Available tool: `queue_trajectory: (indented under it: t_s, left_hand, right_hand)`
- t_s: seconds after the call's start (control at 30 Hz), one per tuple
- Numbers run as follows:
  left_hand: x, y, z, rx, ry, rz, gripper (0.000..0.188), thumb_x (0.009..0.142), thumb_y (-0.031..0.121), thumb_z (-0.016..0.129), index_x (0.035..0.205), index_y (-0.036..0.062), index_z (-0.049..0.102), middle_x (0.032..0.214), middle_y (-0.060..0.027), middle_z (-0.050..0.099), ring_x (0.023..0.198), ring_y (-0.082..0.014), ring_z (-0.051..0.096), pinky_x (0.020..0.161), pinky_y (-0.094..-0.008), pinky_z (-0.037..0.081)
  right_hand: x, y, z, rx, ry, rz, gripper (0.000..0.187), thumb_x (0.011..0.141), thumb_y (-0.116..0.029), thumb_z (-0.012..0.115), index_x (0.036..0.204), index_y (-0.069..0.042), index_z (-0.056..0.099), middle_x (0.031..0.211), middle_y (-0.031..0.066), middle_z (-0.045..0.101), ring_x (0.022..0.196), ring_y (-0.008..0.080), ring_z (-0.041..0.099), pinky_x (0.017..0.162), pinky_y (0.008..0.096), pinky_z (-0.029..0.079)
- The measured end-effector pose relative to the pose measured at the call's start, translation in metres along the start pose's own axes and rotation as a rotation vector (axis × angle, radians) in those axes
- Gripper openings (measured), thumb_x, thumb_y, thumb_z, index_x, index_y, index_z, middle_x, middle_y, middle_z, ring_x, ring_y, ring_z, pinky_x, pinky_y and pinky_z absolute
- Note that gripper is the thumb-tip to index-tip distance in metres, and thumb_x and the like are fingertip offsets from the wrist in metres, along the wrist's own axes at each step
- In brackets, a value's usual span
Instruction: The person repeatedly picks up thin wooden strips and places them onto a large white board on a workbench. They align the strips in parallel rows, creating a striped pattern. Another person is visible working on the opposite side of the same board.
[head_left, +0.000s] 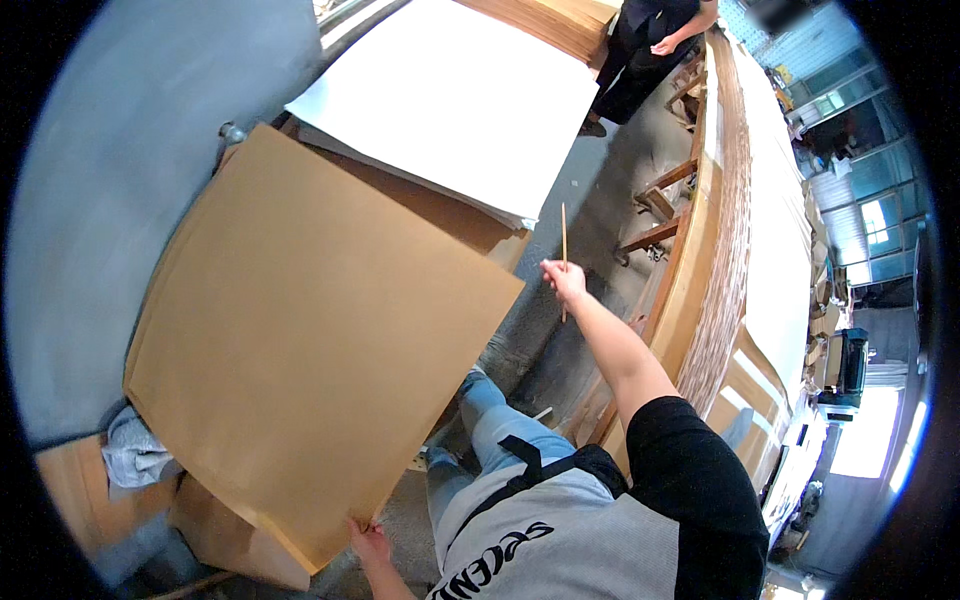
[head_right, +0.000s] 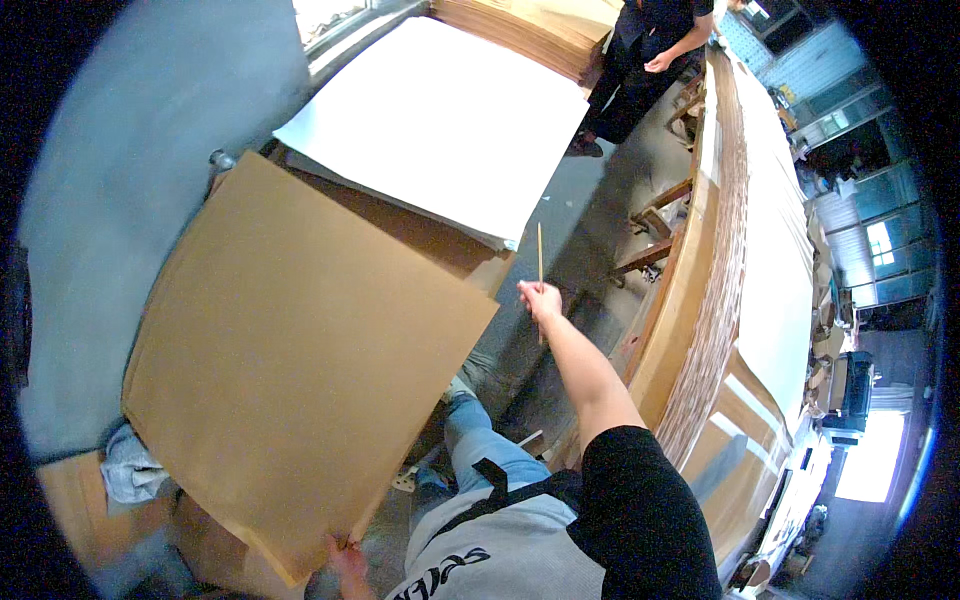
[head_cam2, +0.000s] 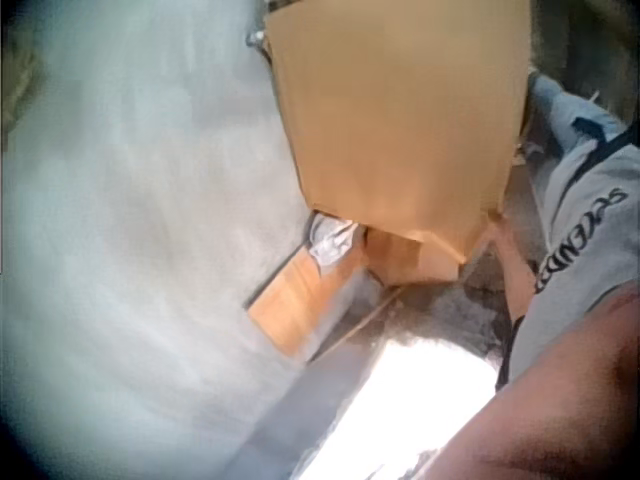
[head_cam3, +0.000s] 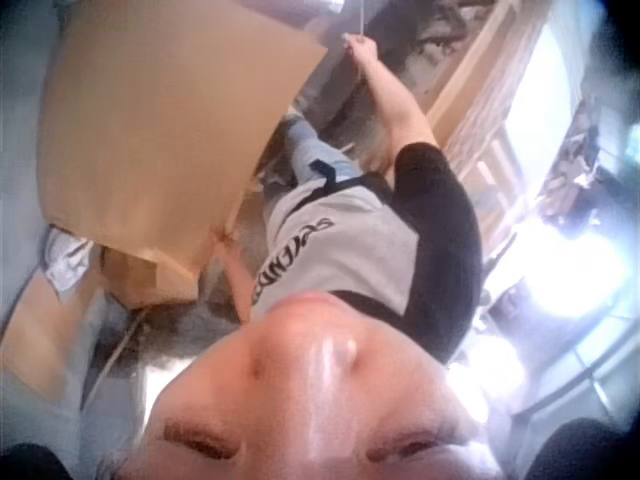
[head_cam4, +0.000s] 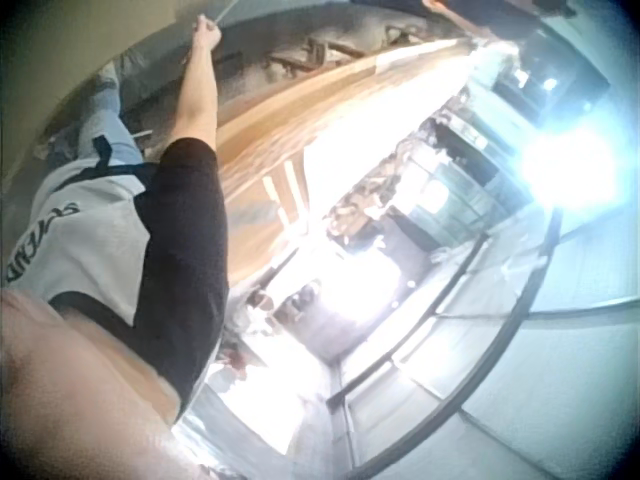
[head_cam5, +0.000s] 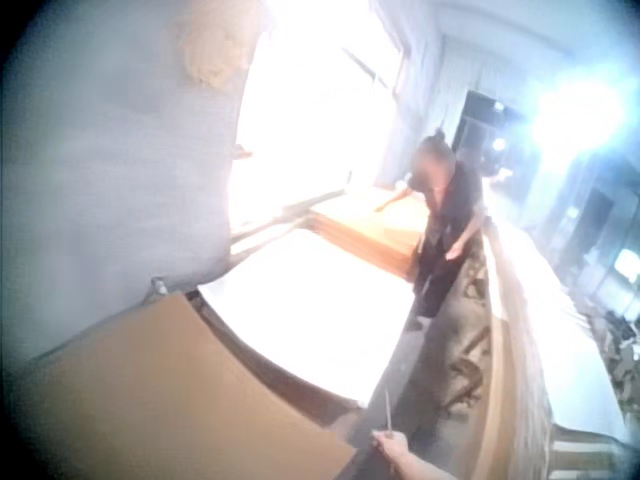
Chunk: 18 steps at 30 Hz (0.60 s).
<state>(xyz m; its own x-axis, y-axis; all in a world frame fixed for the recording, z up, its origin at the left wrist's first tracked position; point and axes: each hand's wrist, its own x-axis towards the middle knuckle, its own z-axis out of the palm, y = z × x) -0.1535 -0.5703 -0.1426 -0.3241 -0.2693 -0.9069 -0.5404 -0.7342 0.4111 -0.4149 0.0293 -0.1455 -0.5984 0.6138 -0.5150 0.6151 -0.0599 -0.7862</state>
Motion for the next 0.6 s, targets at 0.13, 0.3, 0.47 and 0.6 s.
queue_trajectory:
  t_s: [0.13,0.3,0.47,0.6]
  left_hand:
    - [-0.027,0.011,0.015,0.057,0.086,-0.001,0.036,0.084,0.041,0.048,0.099,0.0083,0.048,0.073,-0.0022,0.050,0.053,-0.0124,0.043,0.045,-0.0231,0.035]
    - [-0.039,0.023,0.022,0.066,0.134,-0.006,0.034,0.084,0.039,0.047,0.096,0.0075,0.049,0.073,-0.0029,0.051,0.056,-0.0142,0.046,0.046,-0.0233,0.037]
    - [-0.052,0.018,0.025,-0.017,0.167,-0.009,0.031,0.083,0.036,0.049,0.094,0.0078,0.050,0.074,-0.0030,0.052,0.059,-0.0169,0.049,0.048,-0.0257,0.040]
    - [-0.050,0.007,0.031,-0.022,0.170,-0.008,0.032,0.084,0.035,0.049,0.099,0.0065,0.047,0.077,-0.0063,0.051,0.061,-0.0190,0.049,0.049,-0.0274,0.041]
  right_hand:
    - [0.070,-0.039,0.003,-0.120,0.043,-0.171,0.016,0.074,-0.018,0.065,0.084,-0.005,0.063,0.068,-0.0011,0.058,0.056,0.0060,0.049,0.054,0.0199,0.041]
    - [0.118,-0.045,0.007,-0.282,-0.045,-0.150,0.017,0.073,-0.018,0.065,0.082,-0.003,0.063,0.071,0.0018,0.061,0.060,0.0086,0.053,0.058,0.0229,0.044]
    - [0.126,-0.056,0.006,-0.310,-0.169,0.033,0.017,0.074,-0.020,0.062,0.082,-0.004,0.063,0.071,0.0033,0.061,0.056,0.0087,0.053,0.047,0.0220,0.039]
    - [0.127,-0.077,-0.001,-0.476,-0.053,-0.109,0.023,0.073,-0.021,0.062,0.085,-0.002,0.063,0.074,0.0021,0.061,0.065,0.0088,0.054,0.055,0.0234,0.041]
